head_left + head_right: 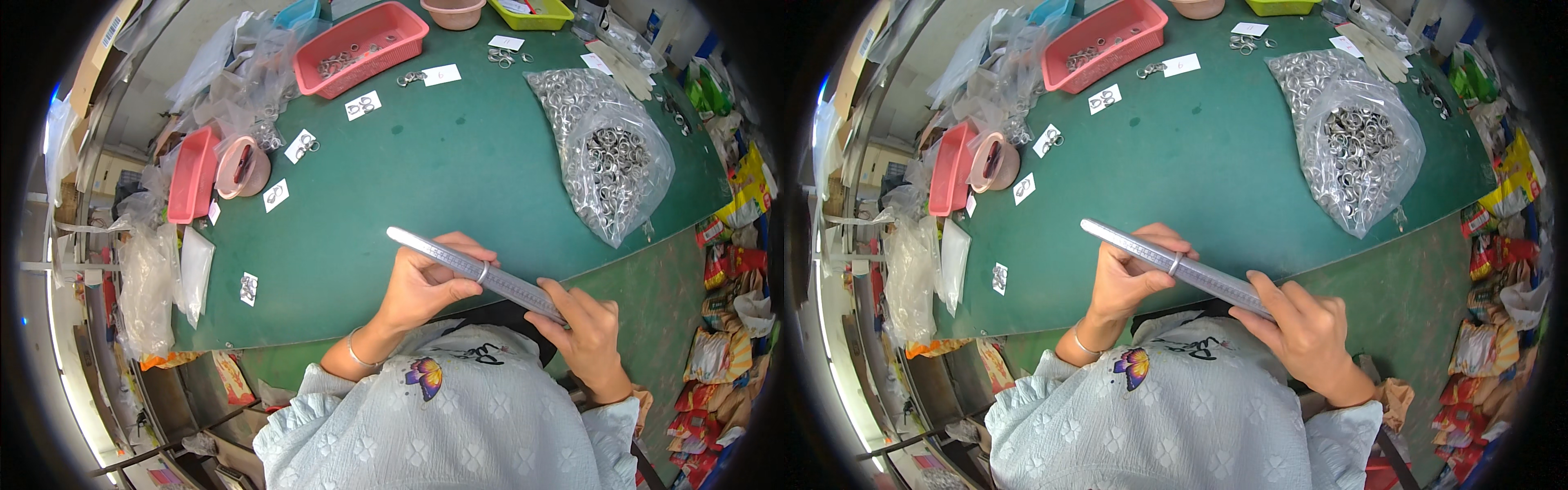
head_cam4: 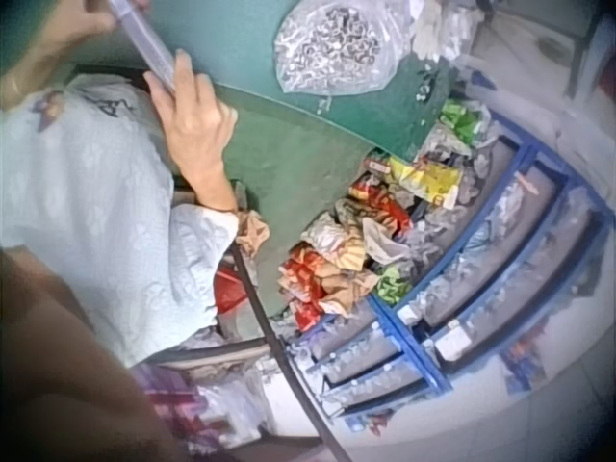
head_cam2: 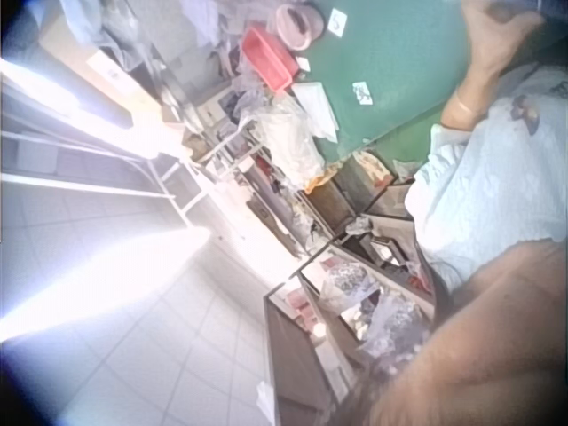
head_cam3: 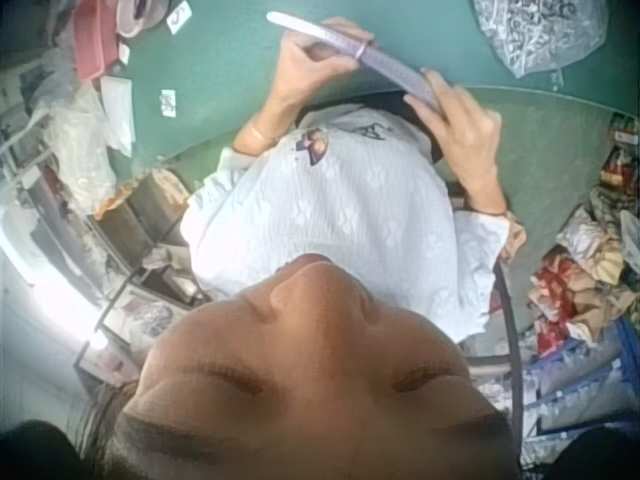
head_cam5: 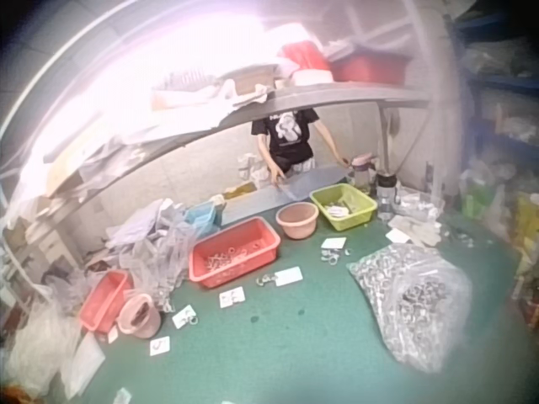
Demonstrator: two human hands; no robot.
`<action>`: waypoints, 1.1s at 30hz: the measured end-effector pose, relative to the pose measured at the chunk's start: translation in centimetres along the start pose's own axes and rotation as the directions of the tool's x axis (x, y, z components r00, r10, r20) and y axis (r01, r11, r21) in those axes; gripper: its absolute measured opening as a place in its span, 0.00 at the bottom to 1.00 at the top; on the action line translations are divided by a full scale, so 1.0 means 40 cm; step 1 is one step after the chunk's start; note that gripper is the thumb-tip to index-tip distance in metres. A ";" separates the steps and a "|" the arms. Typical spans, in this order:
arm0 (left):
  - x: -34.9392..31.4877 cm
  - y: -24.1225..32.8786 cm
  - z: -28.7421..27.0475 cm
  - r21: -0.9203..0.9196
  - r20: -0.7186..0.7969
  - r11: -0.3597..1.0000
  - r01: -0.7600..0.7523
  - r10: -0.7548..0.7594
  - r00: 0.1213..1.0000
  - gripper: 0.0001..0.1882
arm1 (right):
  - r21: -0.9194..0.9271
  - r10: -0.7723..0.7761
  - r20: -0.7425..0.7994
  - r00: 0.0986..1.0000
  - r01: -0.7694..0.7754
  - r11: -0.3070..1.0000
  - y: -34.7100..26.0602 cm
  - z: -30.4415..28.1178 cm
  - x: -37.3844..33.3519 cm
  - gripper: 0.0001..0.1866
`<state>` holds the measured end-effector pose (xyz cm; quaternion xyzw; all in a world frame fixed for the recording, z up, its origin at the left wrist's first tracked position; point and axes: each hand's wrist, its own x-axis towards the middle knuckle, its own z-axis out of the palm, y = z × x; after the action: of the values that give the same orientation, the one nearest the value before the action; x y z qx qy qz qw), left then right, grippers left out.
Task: The person repeatedly picks up small metal rings from a plastic bag and files them with a metal file. They place the finished rings onto small white cards on the table. Another person is visible in the background sorting similar items.
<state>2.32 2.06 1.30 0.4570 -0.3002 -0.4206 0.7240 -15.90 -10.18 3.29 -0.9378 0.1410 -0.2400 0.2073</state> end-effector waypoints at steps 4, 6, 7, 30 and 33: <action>0.006 -0.012 -0.004 -0.004 0.013 1.000 -0.023 0.023 1.000 0.20 | 0.020 -0.005 -0.016 1.000 0.005 1.000 0.004 0.003 0.003 0.21; 0.006 -0.016 -0.011 -0.008 0.023 1.000 -0.019 0.019 1.000 0.20 | 0.029 -0.006 -0.018 1.000 0.006 1.000 0.005 0.005 0.003 0.20; 0.005 -0.017 -0.012 -0.004 0.021 1.000 -0.020 0.020 1.000 0.20 | 0.035 -0.004 -0.016 1.000 0.005 0.999 0.006 0.006 0.003 0.20; 0.001 0.011 -0.017 0.121 0.054 0.990 0.072 -0.079 0.995 0.21 | 0.030 0.005 0.022 1.000 -0.006 1.000 0.001 0.011 -0.002 0.19; 0.003 0.013 -0.016 0.072 0.042 0.994 0.087 -0.090 0.995 0.20 | 0.054 0.012 0.021 1.000 -0.013 0.998 0.002 0.014 0.001 0.19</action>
<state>3.04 2.34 1.51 0.4852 -0.3106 -0.4518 0.6812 -15.57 -10.10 2.81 -0.9335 0.1381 -0.2327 0.2353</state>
